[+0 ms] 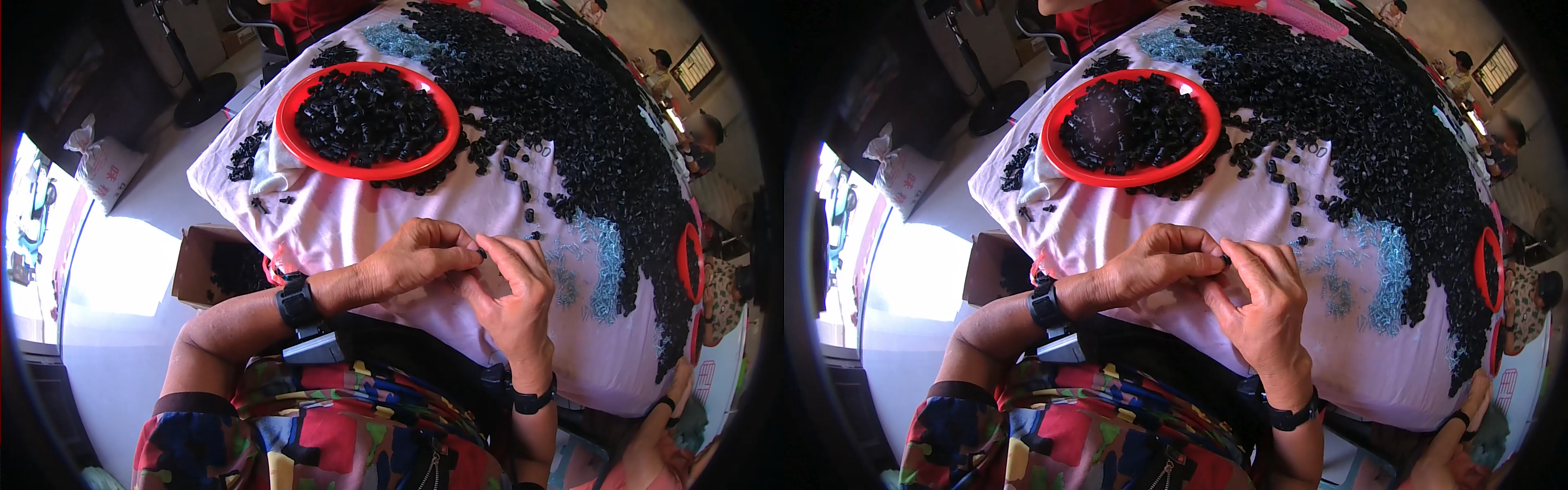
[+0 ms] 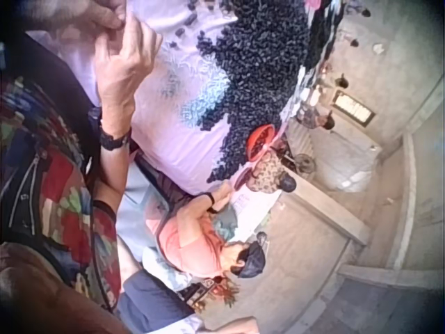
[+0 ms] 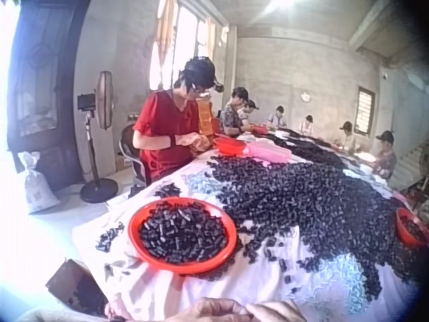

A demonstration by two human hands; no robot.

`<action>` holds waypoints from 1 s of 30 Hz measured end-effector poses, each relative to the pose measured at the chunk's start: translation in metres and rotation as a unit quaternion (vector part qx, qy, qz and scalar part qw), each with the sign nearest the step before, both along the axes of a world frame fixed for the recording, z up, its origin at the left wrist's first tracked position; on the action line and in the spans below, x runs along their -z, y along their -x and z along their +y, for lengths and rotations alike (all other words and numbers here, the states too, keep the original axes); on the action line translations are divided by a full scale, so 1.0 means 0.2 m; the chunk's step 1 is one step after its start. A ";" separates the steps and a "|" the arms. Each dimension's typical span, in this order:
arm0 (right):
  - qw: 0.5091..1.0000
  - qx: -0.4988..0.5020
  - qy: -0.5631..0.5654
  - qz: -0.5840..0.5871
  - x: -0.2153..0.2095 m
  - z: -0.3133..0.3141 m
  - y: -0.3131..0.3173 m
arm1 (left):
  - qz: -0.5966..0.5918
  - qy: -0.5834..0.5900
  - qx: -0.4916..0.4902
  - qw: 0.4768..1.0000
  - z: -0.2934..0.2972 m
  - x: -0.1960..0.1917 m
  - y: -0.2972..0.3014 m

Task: Sorting small black plastic components on a table covered with a pink cloth.

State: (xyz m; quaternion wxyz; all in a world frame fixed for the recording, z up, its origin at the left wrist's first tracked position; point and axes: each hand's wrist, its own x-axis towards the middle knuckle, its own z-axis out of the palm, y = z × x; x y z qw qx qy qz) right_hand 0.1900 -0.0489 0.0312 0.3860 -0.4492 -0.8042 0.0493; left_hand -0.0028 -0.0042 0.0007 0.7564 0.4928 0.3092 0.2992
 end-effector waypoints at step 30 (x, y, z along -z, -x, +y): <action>0.994 -0.050 -0.076 -0.055 0.04 0.05 -0.06 | -0.021 0.006 0.069 0.997 -0.01 0.00 0.02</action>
